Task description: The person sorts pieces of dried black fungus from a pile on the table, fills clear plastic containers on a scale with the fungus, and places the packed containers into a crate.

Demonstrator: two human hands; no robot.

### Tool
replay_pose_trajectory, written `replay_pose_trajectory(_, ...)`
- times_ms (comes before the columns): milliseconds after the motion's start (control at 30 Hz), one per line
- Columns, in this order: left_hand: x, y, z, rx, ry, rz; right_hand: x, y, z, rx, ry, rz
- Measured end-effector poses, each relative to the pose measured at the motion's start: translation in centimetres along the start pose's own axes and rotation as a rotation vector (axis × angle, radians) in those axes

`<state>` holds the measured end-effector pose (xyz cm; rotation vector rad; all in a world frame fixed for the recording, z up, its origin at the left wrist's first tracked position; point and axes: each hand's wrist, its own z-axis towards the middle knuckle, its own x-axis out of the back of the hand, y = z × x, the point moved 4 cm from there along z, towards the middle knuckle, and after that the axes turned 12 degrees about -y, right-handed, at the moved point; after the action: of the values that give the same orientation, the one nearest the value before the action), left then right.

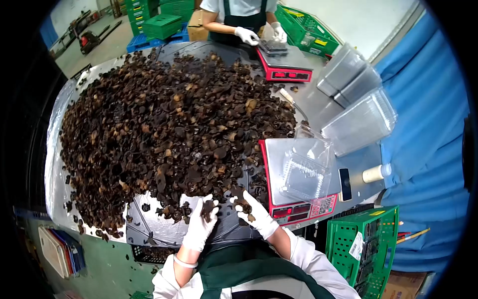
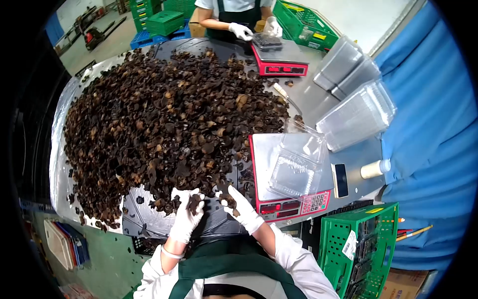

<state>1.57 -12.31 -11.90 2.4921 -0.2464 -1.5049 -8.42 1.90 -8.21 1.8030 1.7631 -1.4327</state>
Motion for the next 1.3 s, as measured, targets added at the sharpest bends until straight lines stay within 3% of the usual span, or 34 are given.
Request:
replay_pose_trajectory(67,-2.5,-0.7,1.2,-0.005,-0.127,-0.071,0.8,-1.1,-1.0,-0.034,-0.078,-0.001)
replay_pose_trajectory(200,-10.5,-2.3,3.2,0.032,-0.26,0.049,-1.6,-8.1,-5.1,0.422,0.104,-0.223)
replay_pose_trajectory(233,-12.2,-3.2,3.9,0.038,-0.326,0.057,-0.8,-10.1,-6.4,0.498,0.047,-0.395)
replay_pose_trajectory(300,-16.3,-4.5,4.8,0.028,-0.481,0.13,1.0,-13.6,-8.2,0.802,0.297,-0.956)
replay_pose_trajectory(333,-18.6,-5.1,4.5,0.02,-0.562,0.187,1.3,-15.2,-9.7,0.772,0.448,-1.114)
replay_pose_trajectory(400,-22.4,-5.6,4.0,-0.441,-0.609,1.13,3.1,-17.4,-10.9,0.889,0.538,-1.321)
replay_pose_trajectory(467,-21.4,-8.9,6.3,-0.153,-0.76,0.652,3.4,-18.5,-11.7,0.992,0.547,-1.51)
replay_pose_trajectory(500,-22.4,-9.5,6.4,0.083,-0.757,0.499,3.6,-18.6,-11.8,0.929,0.525,-1.554)
replay_pose_trajectory(533,-23.2,-8.6,5.5,-0.166,-0.71,0.753,3.9,-18.5,-12.2,0.86,0.515,-1.599)
replay_pose_trajectory(633,-19.8,-6.8,4.5,-0.492,-0.647,1.353,4.6,-17.9,-12.5,0.696,0.592,-1.914)
replay_pose_trajectory(733,-13.9,-3.3,1.3,-0.551,-0.385,1.509,2.7,-17.9,-12.8,0.788,0.593,-1.911)
replay_pose_trajectory(800,-8.7,-0.9,-0.9,-0.469,-0.184,1.527,0.6,-17.5,-11.7,0.803,0.526,-1.853)
replay_pose_trajectory(867,-4.2,2.2,-3.2,-0.468,-0.006,1.595,-2.2,-16.0,-9.3,0.74,0.316,-1.729)
replay_pose_trajectory(933,-1.4,5.8,-4.9,-0.756,0.21,1.605,-4.7,-13.0,-4.9,0.621,0.072,-1.644)
replay_pose_trajectory(1000,-0.4,8.7,-5.3,-0.774,0.429,1.488,-9.6,-10.1,-1.4,0.47,-0.102,-1.546)
replay_pose_trajectory(1067,-0.8,11.2,-4.5,-0.784,0.424,1.648,-10.8,-7.3,3.5,0.524,-0.219,-1.825)
replay_pose_trajectory(1200,0.7,12.6,-0.5,-0.77,0.433,1.837,-16.8,-3.1,10.6,0.623,-0.356,-2.053)
replay_pose_trajectory(1300,1.5,13.3,0.3,-0.804,0.437,1.916,-19.2,-0.9,15.3,0.543,-0.279,-2.391)
